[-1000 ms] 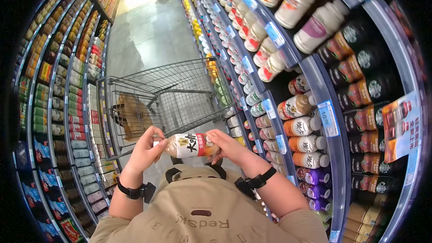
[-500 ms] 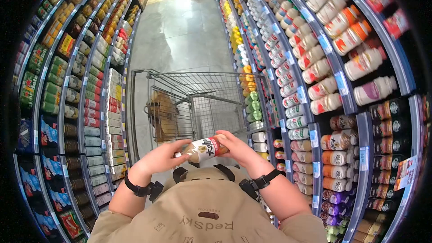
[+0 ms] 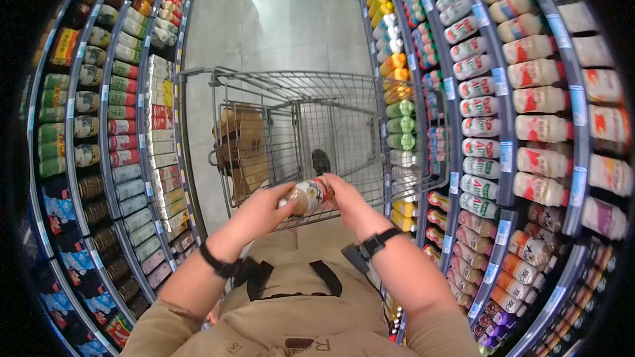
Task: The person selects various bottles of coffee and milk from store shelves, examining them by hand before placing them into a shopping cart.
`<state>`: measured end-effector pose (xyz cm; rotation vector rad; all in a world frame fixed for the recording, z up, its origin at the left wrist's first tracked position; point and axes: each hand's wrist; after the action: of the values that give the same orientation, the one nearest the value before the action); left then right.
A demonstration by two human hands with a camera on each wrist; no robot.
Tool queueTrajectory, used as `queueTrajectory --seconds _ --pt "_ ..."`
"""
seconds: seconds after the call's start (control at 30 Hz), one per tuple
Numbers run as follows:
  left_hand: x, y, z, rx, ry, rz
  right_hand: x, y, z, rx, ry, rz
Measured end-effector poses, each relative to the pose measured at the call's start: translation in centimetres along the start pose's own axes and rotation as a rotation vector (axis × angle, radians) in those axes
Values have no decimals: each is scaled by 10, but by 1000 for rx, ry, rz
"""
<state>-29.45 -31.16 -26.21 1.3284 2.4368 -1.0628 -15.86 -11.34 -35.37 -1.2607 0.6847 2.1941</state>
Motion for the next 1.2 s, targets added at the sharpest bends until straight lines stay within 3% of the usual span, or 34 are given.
queueTrajectory --seconds 0.07,0.17,0.23,0.3,0.33,0.37,0.47,0.5,0.57,0.77,0.9,1.1,1.2 --pt "41 30 32 47 -18 15 58 -7 -21 45 50 68" --pt "93 69 67 192 -47 87 113 2 -32 -40 241 -7" --pt "125 94 87 303 -62 169 149 -1 -56 -54 169 14" --pt "140 116 109 461 -108 286 179 1 -80 -140 250 -14" --pt "146 122 118 488 -129 316 177 2 -73 -205 394 -17" --pt "152 129 126 492 -129 335 174 4 -64 -191 406 -20" --pt "159 152 158 468 -207 402 185 -3 -70 -410 316 194" --pt "159 155 160 464 -207 414 187 -4 -74 -406 327 189" --pt "162 161 163 453 -283 423 189 -2 -82 -455 155 175" --pt "178 176 173 434 -378 494 226 -8 -122 -408 152 194" --pt "183 184 181 383 -415 464 223 -13 -106 -649 86 195" --pt "173 159 164 484 -288 461 168 -39 -56 -549 73 114" --pt "156 126 145 444 -193 327 140 -76 -48 -193 40 -90"
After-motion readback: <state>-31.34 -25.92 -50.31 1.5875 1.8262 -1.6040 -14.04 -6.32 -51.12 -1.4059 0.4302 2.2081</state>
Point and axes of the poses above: each hand's wrist, its own x-axis towards the middle knuckle, its own y-axis out of the palm, z = x × y, and after that the axes turned 11 degrees about -z, right-handed
